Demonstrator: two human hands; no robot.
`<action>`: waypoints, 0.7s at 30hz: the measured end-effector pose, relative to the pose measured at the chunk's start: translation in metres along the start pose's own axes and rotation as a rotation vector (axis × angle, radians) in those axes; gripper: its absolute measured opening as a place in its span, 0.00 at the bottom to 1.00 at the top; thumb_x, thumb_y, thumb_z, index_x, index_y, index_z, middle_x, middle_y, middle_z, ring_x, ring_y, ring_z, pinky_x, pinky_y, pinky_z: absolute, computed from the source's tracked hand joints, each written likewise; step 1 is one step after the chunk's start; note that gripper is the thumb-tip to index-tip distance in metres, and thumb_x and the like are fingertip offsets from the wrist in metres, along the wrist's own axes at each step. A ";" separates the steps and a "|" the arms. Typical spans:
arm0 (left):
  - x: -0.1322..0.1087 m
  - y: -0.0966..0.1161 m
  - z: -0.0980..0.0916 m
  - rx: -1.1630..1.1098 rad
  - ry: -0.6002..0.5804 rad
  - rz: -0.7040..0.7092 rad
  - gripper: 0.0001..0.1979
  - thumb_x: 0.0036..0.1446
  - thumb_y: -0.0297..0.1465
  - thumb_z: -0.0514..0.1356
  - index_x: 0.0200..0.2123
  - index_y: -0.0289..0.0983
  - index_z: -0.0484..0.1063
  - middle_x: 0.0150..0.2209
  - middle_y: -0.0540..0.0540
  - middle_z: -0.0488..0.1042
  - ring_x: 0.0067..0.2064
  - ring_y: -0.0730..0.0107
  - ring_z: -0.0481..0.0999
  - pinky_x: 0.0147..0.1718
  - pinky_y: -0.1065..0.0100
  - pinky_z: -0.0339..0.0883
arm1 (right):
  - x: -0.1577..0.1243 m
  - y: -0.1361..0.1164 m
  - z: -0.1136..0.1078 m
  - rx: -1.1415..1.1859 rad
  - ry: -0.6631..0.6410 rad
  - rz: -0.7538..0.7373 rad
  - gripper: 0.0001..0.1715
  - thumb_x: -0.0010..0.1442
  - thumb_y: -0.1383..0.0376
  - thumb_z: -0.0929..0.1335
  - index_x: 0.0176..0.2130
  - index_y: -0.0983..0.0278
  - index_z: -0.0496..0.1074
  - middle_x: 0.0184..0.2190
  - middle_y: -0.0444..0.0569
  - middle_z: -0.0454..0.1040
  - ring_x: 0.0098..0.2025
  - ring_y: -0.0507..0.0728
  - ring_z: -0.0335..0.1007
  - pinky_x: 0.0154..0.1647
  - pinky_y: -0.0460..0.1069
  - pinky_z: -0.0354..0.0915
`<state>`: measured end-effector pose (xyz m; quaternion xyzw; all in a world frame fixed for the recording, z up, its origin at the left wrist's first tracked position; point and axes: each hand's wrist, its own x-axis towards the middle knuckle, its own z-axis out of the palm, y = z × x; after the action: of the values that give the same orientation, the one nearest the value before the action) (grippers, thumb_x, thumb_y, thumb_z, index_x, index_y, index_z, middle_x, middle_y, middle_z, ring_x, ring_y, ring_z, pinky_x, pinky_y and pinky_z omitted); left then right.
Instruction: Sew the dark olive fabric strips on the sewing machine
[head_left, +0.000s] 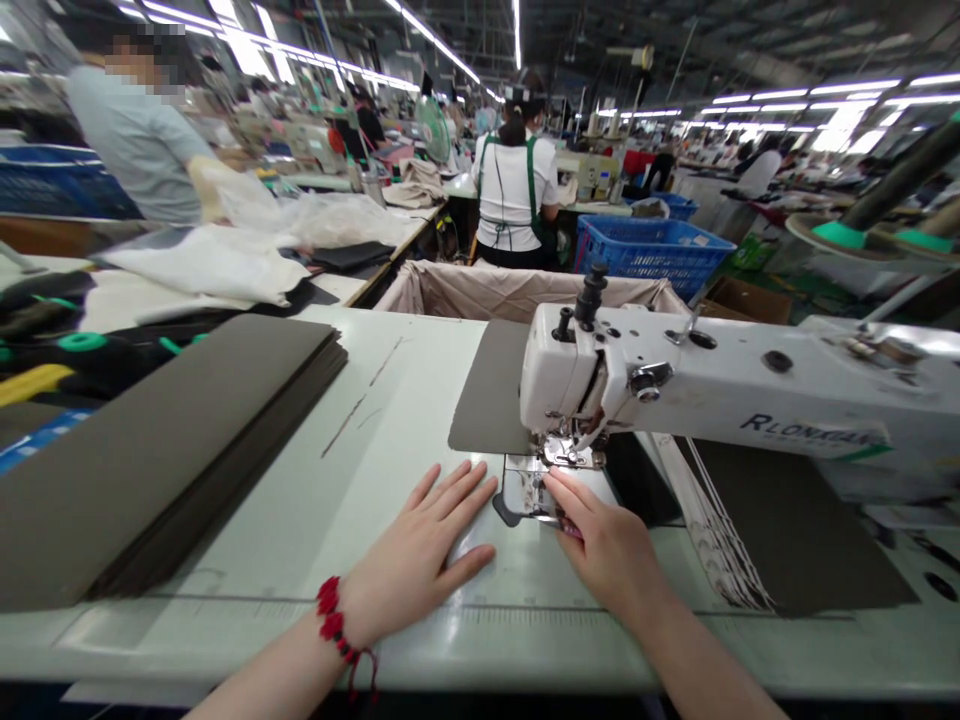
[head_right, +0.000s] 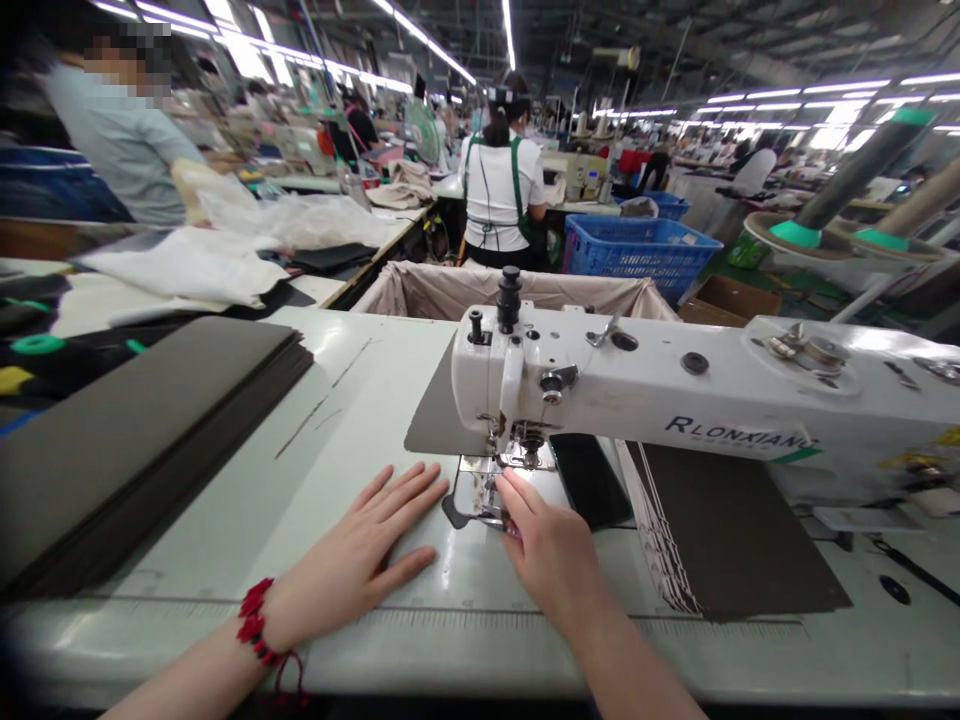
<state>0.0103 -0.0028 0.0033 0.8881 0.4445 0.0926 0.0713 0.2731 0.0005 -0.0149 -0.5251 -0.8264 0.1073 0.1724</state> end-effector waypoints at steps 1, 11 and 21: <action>0.000 0.000 0.000 0.004 -0.008 0.001 0.33 0.66 0.45 0.50 0.69 0.44 0.44 0.69 0.46 0.47 0.69 0.56 0.48 0.66 0.50 0.40 | 0.000 0.000 0.000 0.002 0.002 -0.001 0.35 0.59 0.72 0.63 0.64 0.56 0.57 0.64 0.45 0.59 0.56 0.57 0.67 0.55 0.53 0.66; 0.002 0.000 0.000 0.021 -0.023 0.005 0.33 0.66 0.46 0.50 0.69 0.44 0.44 0.69 0.47 0.47 0.69 0.58 0.48 0.66 0.51 0.40 | 0.001 0.000 -0.001 -0.001 -0.004 0.012 0.36 0.58 0.72 0.63 0.64 0.57 0.58 0.64 0.45 0.60 0.54 0.57 0.69 0.56 0.52 0.66; 0.001 -0.001 0.003 0.013 0.006 0.022 0.32 0.66 0.45 0.50 0.69 0.45 0.45 0.68 0.46 0.49 0.68 0.57 0.50 0.66 0.51 0.41 | 0.000 -0.001 -0.002 -0.007 -0.013 0.018 0.35 0.59 0.71 0.63 0.64 0.56 0.58 0.64 0.44 0.59 0.56 0.57 0.67 0.55 0.53 0.66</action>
<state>0.0109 -0.0021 0.0003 0.8931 0.4357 0.0930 0.0631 0.2731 -0.0005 -0.0125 -0.5325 -0.8231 0.1093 0.1642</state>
